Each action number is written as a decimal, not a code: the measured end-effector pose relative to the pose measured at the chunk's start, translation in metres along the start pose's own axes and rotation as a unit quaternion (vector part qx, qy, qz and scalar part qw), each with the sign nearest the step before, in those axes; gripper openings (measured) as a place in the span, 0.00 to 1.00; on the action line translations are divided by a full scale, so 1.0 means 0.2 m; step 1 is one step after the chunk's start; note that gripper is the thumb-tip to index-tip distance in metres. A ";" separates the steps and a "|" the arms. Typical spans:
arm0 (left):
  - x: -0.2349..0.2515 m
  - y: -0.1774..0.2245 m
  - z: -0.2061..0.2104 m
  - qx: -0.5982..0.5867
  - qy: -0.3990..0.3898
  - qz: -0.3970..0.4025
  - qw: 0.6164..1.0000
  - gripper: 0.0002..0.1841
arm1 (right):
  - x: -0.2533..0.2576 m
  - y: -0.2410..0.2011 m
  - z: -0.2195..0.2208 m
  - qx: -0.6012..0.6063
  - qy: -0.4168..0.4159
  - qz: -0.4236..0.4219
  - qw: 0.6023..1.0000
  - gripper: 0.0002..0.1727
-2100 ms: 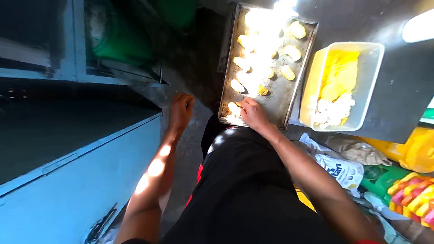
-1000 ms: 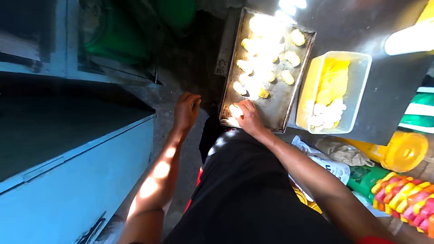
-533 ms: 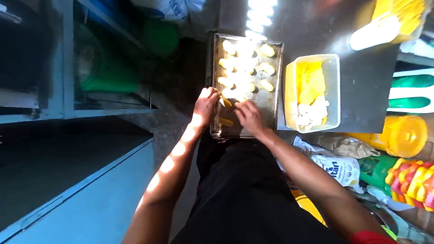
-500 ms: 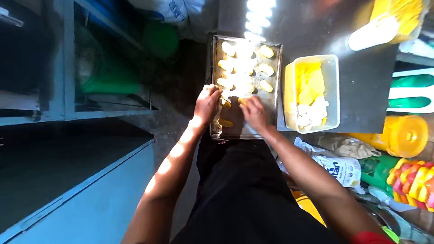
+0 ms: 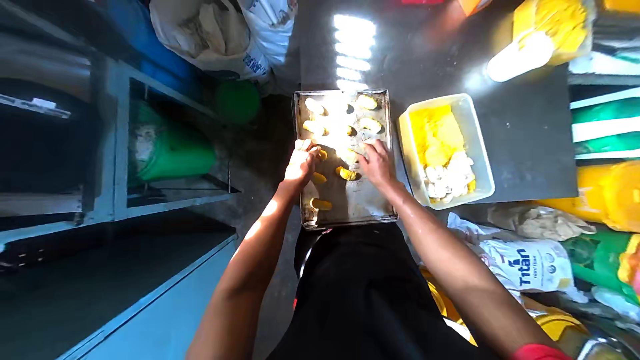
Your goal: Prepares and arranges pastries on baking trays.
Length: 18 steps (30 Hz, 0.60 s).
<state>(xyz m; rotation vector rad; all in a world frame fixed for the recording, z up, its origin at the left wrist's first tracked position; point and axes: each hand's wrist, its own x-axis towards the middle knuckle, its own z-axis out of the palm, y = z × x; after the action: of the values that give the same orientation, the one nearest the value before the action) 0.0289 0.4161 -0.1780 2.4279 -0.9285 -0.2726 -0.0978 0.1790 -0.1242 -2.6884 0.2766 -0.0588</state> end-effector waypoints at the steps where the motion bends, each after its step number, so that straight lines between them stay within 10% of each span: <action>1: 0.00 0.05 -0.03 0.027 -0.014 -0.015 0.999 0.15 | 0.01 0.04 -0.03 -0.013 0.009 0.007 1.000 0.21; 18: 0.21 0.69 0.19 0.026 -0.020 -0.080 0.996 0.18 | -0.07 0.65 -0.46 0.084 0.002 -0.018 0.996 0.21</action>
<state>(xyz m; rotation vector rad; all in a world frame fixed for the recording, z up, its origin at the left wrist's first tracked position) -0.0320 0.2862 -0.1361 2.5584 -0.7681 -0.3605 -0.1432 0.0283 -0.0959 -2.5259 0.2133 -0.0936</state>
